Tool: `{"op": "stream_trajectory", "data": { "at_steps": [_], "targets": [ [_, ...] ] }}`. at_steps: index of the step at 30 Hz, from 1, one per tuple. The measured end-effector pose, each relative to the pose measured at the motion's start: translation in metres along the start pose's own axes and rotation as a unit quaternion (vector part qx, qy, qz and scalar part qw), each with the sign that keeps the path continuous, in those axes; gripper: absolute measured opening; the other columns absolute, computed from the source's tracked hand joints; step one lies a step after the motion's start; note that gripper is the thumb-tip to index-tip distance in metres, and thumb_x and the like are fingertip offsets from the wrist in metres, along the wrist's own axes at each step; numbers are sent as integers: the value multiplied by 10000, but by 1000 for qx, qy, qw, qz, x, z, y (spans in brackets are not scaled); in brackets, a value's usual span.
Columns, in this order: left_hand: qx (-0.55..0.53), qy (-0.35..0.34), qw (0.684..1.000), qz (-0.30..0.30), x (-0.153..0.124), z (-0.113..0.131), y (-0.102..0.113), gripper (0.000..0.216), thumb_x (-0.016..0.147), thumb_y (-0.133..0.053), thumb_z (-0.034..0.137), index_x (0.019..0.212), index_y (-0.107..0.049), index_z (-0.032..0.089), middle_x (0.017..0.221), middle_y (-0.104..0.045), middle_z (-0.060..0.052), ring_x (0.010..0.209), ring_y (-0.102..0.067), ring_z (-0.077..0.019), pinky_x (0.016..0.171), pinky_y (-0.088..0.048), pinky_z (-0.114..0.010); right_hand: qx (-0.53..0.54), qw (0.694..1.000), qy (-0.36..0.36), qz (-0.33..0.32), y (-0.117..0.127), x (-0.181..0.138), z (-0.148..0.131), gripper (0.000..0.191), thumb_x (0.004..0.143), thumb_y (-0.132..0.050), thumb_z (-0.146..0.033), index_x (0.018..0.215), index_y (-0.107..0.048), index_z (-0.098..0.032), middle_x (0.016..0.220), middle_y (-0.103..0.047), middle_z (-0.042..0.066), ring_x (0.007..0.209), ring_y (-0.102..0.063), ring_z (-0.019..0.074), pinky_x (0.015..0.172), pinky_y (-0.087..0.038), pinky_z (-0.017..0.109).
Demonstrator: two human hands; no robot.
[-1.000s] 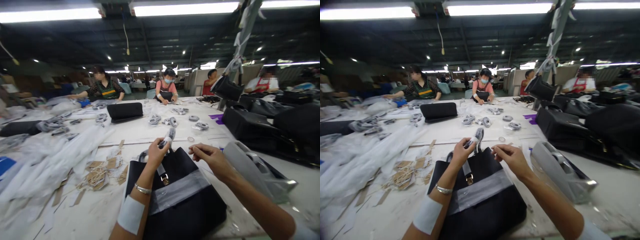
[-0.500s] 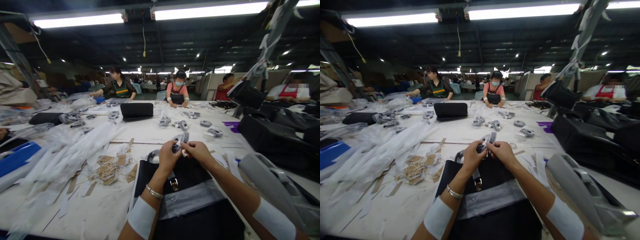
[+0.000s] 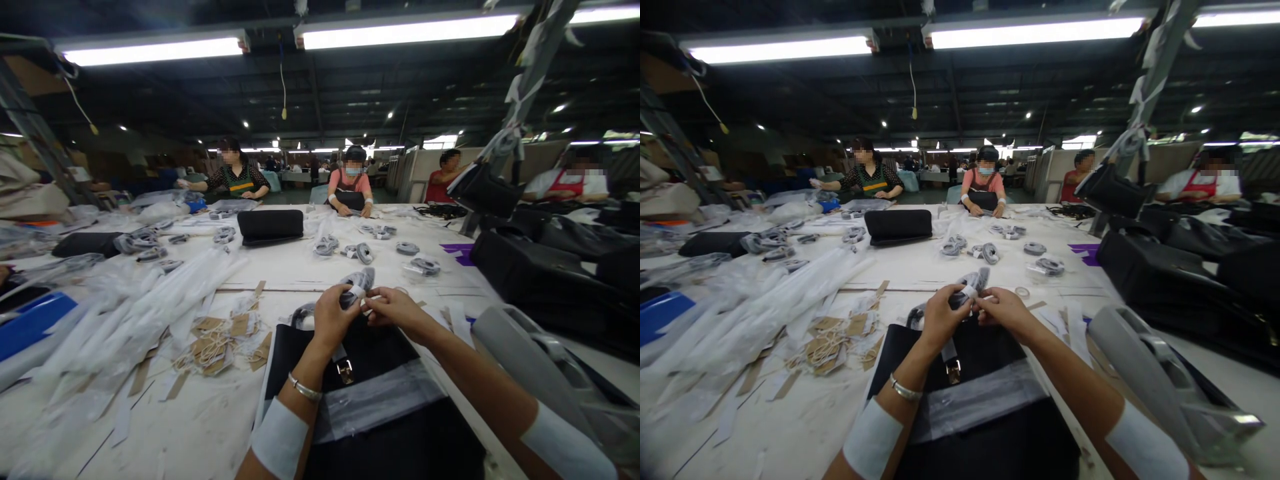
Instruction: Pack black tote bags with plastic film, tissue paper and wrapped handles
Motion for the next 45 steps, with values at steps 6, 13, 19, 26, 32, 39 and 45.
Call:
{"op": "stream_trajectory", "data": {
  "at_steps": [6, 13, 19, 26, 32, 39, 45],
  "targets": [
    [-61, 54, 997, -11, 3, 4, 3, 222, 770, -732, 258, 982, -709, 200, 952, -739, -43, 878, -679, -205, 797, -494, -310, 58, 998, 8, -11, 2, -1, 3, 315, 685, -841, -304, 875, -637, -158, 869, -725, 65, 659, -628, 108, 659, -627, 284],
    [-123, 79, 989, -30, 5, 2, 5, 220, 777, -711, 291, 969, -719, 185, 889, -735, -29, 827, -672, -186, 746, -488, -273, 36, 999, 0, 21, -4, 4, 7, 215, 772, -755, -239, 924, -623, -163, 844, -712, 48, 596, -594, 97, 579, -620, 282],
    [-162, 89, 982, -38, 6, 0, 3, 226, 779, -703, 309, 961, -724, 178, 868, -730, -29, 812, -660, -182, 733, -485, -265, -2, 999, -25, 22, -8, 8, 13, 207, 755, -764, -226, 893, -625, -158, 785, -717, 45, 544, -606, 108, 513, -595, 259],
    [-145, 110, 983, -14, 7, 0, 6, 224, 789, -710, 305, 970, -724, 175, 884, -733, -41, 820, -663, -191, 747, -490, -281, -4, 992, 82, 100, -6, -9, 5, 366, 880, -626, -271, 1231, -593, -174, 995, -749, 95, 799, -721, 177, 706, -617, 280],
    [-111, 81, 990, -35, 5, 6, 6, 182, 793, -725, 272, 955, -715, 190, 909, -739, -38, 845, -679, -201, 794, -506, -309, 52, 995, 50, 69, -24, -11, -6, 764, 864, -665, -333, 1526, -297, -237, 954, -753, 33, 831, -722, 175, 842, -592, 311],
    [-32, 44, 998, 44, 2, -3, 2, 367, 807, -731, 282, 1155, -652, 199, 1138, -682, -112, 1109, -617, -280, 983, -474, -427, 83, 991, 23, 99, -31, 32, -1, 679, 802, -736, -297, 1417, -452, -261, 1067, -723, 48, 878, -703, 168, 759, -603, 269],
    [-90, -1, 975, 202, 9, -9, 10, 316, 939, -535, 254, 1246, -587, 196, 1267, -600, -121, 1211, -549, -238, 1057, -434, -414, -320, 938, 93, 92, -20, 96, -23, 545, 933, -552, -385, 1426, -450, -174, 1025, -741, 134, 834, -724, 205, 745, -608, 349]
  ]
}}
Point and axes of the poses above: each hand's wrist, its own x-axis towards the middle knuckle, its own y-axis out of the back of the hand, z = x × y, the point moved 1 cm from there along x, towards the middle knuckle
